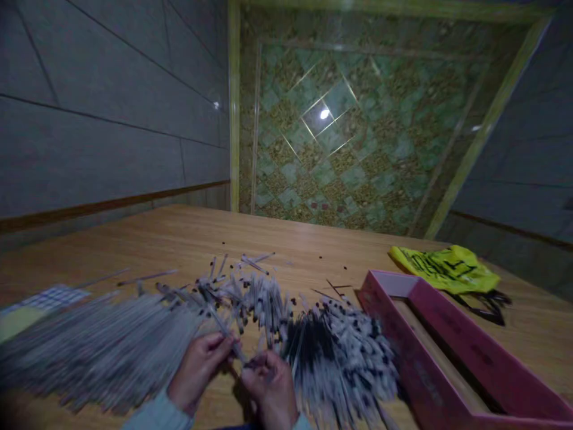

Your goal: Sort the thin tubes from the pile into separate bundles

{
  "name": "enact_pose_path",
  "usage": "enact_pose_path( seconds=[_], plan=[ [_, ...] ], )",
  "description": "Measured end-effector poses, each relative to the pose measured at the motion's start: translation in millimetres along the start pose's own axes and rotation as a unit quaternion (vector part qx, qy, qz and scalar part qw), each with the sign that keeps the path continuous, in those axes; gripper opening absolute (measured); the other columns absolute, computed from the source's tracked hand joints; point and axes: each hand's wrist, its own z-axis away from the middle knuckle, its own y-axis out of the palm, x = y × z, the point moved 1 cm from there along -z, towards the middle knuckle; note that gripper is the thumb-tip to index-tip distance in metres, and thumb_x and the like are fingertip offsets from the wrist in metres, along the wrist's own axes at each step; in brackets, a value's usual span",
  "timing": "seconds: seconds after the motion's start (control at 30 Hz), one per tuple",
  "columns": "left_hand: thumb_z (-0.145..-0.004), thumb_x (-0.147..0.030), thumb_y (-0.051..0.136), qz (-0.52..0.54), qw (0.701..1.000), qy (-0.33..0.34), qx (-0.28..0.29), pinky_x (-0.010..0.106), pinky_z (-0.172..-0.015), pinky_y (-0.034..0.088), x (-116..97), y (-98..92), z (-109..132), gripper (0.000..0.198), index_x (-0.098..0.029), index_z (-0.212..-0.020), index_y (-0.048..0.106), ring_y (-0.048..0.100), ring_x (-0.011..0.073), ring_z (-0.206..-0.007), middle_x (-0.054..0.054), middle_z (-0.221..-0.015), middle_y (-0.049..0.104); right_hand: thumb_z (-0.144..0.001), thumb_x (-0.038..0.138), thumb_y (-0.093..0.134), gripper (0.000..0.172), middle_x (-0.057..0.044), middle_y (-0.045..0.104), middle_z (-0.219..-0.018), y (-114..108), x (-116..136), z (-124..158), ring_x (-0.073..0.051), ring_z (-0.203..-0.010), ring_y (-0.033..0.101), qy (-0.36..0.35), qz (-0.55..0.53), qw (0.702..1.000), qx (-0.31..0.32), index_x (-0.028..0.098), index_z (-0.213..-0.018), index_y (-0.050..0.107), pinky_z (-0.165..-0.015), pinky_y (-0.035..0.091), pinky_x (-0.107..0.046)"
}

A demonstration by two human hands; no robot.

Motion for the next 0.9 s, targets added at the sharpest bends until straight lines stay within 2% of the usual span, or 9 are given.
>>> enact_pose_path(
  seconds=[0.17, 0.23, 0.3, 0.5, 0.6, 0.77, 0.9],
  plan=[
    [-0.07, -0.047, 0.062, 0.007, 1.0, 0.001, 0.008, 0.021, -0.051, 0.039, 1.4, -0.6, 1.3, 0.037, -0.012, -0.06, 0.064, 0.052, 0.0132, -0.056, 0.002, -0.056, 0.06, -0.064, 0.046, 0.072, 0.039, 0.009, 0.045, -0.043, 6.4, 9.1, 2.1, -0.001, -0.029, 0.03, 0.04, -0.037, 0.997, 0.06, 0.017, -0.066, 0.046, -0.031, 0.022, -0.014],
    [-0.07, -0.047, 0.062, 0.009, 1.0, 0.0, 0.008, 0.021, -0.052, 0.04, 0.7, -0.5, 1.7, 0.036, -0.012, -0.061, 0.064, 0.053, 0.0135, -0.057, 0.003, -0.057, 0.061, -0.066, 0.046, 0.069, 0.037, 0.009, 0.046, -0.04, 9.7, 12.0, 3.2, 0.0, -0.023, 0.024, 0.063, -0.058, 0.993, 0.087, 0.018, -0.067, 0.045, -0.026, 0.015, -0.014],
    [-0.07, -0.048, 0.063, 0.021, 1.0, -0.006, 0.004, 0.022, -0.052, 0.041, -0.5, -0.3, 2.0, 0.037, -0.012, -0.061, 0.064, 0.054, 0.014, -0.059, 0.003, -0.058, 0.062, -0.064, 0.041, 0.07, 0.034, 0.005, 0.053, -0.042, 11.6, 14.1, 4.0, -0.001, -0.022, 0.027, 0.075, -0.082, 0.989, 0.093, 0.017, -0.064, 0.047, -0.024, 0.016, -0.014],
    [-0.067, -0.048, 0.065, 0.049, 0.999, -0.019, -0.014, 0.021, -0.05, 0.042, -4.3, 0.1, 3.5, 0.036, -0.012, -0.062, 0.065, 0.055, 0.0137, -0.058, 0.002, -0.057, 0.062, -0.061, 0.029, 0.063, 0.019, -0.002, 0.06, -0.046, 9.9, 15.7, 2.5, -0.004, -0.021, 0.035, 0.11, -0.156, 0.977, 0.09, 0.014, -0.06, 0.052, -0.022, 0.019, -0.014],
    [-0.066, -0.048, 0.066, 0.056, 0.998, -0.023, -0.018, 0.021, -0.05, 0.042, -5.6, 0.1, 4.0, 0.036, -0.012, -0.061, 0.065, 0.055, 0.0136, -0.057, 0.002, -0.056, 0.062, -0.061, 0.03, 0.066, 0.021, -0.003, 0.062, -0.051, 8.2, 16.0, 1.2, -0.003, -0.021, 0.036, 0.116, -0.153, 0.978, 0.081, 0.014, -0.06, 0.052, -0.022, 0.017, -0.014],
    [-0.066, -0.047, 0.067, 0.073, 0.997, -0.025, -0.027, 0.019, -0.048, 0.042, -9.2, 0.3, 4.9, 0.035, -0.013, -0.06, 0.063, 0.055, 0.0116, -0.054, 0.001, -0.056, 0.062, -0.065, 0.04, 0.07, 0.031, 0.003, 0.056, -0.042, 7.8, 15.7, 3.6, -0.001, -0.021, 0.027, 0.108, -0.107, 0.981, 0.118, 0.014, -0.061, 0.054, -0.023, 0.019, -0.015],
    [-0.067, -0.05, 0.065, 0.143, 0.986, -0.08, -0.033, 0.02, -0.047, 0.045, -11.9, 1.8, 7.6, 0.036, -0.015, -0.074, 0.058, 0.06, 0.0128, -0.054, 0.002, -0.063, 0.066, -0.065, 0.048, 0.07, 0.039, 0.001, 0.058, -0.045, 7.3, 14.2, 5.2, -0.001, -0.022, 0.029, 0.097, -0.043, 0.985, 0.138, 0.012, -0.066, 0.056, -0.024, 0.017, -0.015]
  ],
)
